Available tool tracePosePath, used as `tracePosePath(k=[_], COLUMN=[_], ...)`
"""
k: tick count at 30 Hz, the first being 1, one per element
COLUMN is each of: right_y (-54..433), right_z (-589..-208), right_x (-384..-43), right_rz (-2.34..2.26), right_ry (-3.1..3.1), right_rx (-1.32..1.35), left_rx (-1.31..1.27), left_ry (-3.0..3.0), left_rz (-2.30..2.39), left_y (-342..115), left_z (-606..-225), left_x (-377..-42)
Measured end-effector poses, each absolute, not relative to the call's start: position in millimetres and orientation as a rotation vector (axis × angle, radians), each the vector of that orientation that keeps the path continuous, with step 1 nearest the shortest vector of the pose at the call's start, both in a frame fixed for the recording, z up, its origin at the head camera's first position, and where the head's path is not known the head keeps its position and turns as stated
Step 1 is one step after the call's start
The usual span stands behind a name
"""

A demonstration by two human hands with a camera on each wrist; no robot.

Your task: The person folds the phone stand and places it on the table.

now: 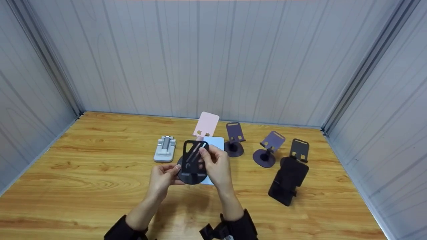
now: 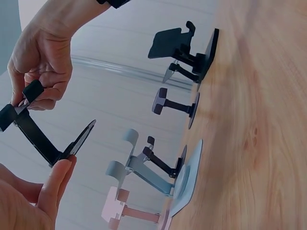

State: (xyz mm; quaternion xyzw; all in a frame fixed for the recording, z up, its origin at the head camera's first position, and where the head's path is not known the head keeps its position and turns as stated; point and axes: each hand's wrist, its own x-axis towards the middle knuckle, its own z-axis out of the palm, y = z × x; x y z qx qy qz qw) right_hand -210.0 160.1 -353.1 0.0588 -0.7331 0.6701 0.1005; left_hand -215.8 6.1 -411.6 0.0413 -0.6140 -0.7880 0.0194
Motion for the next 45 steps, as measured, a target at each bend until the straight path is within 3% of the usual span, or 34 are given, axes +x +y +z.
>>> tracePosePath(k=[19,37,45], right_y=[149.8,169.1,183.0], right_z=[-374.7,-361.3,-361.1], right_x=[-211.1,-207.2,-212.2], right_rz=[2.070,1.838,2.110], right_ry=[-2.313,-2.492,-2.555], right_rx=[0.120,-0.009,0.167], left_rx=[0.186,0.078,0.039], left_ry=[-1.906,-1.903,-1.921], left_rz=[-2.449,-2.476,-2.458], left_y=[-2.8,1.1,0.5], left_z=[-399.9,-395.2,-393.0], left_x=[-215.7,-209.0,-207.4])
